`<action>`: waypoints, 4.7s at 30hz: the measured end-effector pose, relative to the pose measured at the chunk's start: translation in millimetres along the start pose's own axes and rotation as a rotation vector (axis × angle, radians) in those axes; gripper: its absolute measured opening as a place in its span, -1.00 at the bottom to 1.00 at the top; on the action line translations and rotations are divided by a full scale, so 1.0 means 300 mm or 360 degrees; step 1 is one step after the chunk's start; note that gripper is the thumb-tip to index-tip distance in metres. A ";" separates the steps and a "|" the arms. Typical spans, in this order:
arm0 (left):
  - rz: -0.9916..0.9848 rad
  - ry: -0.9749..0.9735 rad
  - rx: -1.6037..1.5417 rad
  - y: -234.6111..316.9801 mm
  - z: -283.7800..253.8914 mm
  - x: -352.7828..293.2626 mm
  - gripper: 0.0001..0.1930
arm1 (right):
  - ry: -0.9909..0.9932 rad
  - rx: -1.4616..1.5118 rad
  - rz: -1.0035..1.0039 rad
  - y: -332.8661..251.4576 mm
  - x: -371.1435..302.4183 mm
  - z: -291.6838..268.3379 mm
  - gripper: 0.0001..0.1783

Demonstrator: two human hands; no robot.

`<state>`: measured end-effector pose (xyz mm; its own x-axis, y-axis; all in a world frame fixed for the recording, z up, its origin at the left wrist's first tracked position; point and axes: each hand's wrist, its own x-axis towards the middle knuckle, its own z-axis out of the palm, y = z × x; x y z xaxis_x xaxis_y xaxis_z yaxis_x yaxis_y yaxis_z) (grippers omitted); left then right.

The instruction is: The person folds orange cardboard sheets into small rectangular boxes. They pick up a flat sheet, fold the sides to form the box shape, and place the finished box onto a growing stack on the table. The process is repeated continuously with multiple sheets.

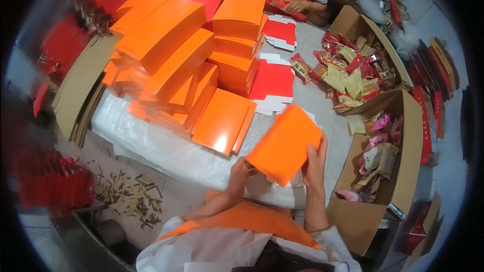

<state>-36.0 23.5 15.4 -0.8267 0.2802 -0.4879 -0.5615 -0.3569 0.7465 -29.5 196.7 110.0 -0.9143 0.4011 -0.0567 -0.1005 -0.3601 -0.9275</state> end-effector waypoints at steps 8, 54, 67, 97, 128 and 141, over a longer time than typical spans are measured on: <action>0.0252 0.0007 0.0240 -0.040 0.017 -0.010 -0.80 | -0.0436 -0.0282 0.0105 0.072 0.109 0.155 -0.40; 0.1372 -0.0365 0.2131 -0.075 0.288 0.166 -0.36 | 0.0101 -0.2548 -0.0697 0.292 0.001 -0.331 -0.41; 0.0753 -0.0234 0.0917 -0.035 0.312 0.172 -0.47 | 0.0098 -0.2424 -0.0660 0.264 -0.013 -0.313 -0.41; 0.0730 -0.0180 0.0719 -0.124 0.302 0.220 -0.56 | -0.0430 -0.2818 -0.0798 0.325 -0.129 -0.271 -0.64; 0.0531 -0.0626 0.1072 -0.004 0.087 -0.034 -0.45 | -0.0635 -0.0926 -0.0101 0.087 -0.061 -0.219 -0.79; 0.0630 -0.0411 0.0685 -0.031 0.061 0.057 -0.85 | -0.0071 -0.0086 -0.0329 0.234 -0.162 -0.166 -0.76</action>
<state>-44.2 48.0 8.3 -0.9034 0.4255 -0.0530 -0.1064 -0.1025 0.9890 27.5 193.9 29.3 -0.8929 0.4236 0.1523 -0.2678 -0.2278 -0.9362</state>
